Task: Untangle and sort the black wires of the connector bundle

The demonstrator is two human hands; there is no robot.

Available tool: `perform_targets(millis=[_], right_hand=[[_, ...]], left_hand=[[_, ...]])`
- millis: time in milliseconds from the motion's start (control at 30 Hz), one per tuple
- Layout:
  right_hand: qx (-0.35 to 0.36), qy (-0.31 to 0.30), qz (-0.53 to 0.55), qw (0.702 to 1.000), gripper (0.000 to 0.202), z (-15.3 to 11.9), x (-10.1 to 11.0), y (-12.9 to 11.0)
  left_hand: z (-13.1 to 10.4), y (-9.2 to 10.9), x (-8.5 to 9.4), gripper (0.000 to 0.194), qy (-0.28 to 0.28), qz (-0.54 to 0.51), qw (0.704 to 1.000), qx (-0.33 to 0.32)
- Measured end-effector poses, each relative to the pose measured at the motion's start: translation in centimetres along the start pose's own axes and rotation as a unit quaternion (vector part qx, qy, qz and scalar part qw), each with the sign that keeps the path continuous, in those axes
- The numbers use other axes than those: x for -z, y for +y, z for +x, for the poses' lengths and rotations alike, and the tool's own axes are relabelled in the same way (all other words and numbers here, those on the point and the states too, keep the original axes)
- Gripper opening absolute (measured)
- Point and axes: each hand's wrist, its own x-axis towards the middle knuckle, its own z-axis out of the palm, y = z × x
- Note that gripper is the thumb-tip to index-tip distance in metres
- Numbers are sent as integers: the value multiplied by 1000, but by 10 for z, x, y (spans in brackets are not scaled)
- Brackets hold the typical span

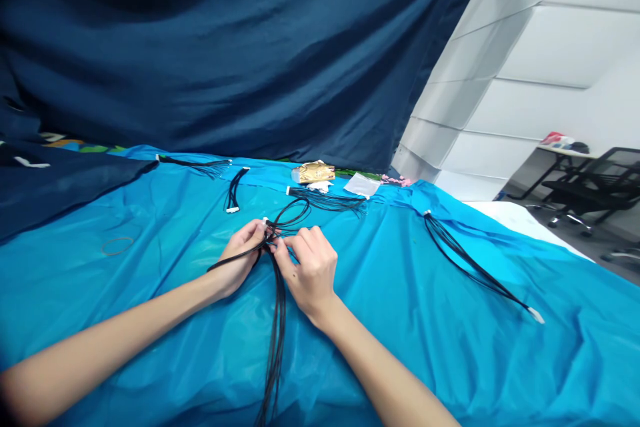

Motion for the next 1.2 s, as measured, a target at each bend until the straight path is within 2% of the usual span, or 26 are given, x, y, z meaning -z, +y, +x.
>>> perform_targets(millis=[733, 1200], right_hand=[[-21, -20, 7, 1000, 23, -1, -2, -1], [-157, -59, 98, 981, 21, 0, -6, 0]], left_hand=[[0, -1, 1, 27, 4, 4, 1000, -7], [0, -2, 2, 29, 0, 6, 1000, -11]])
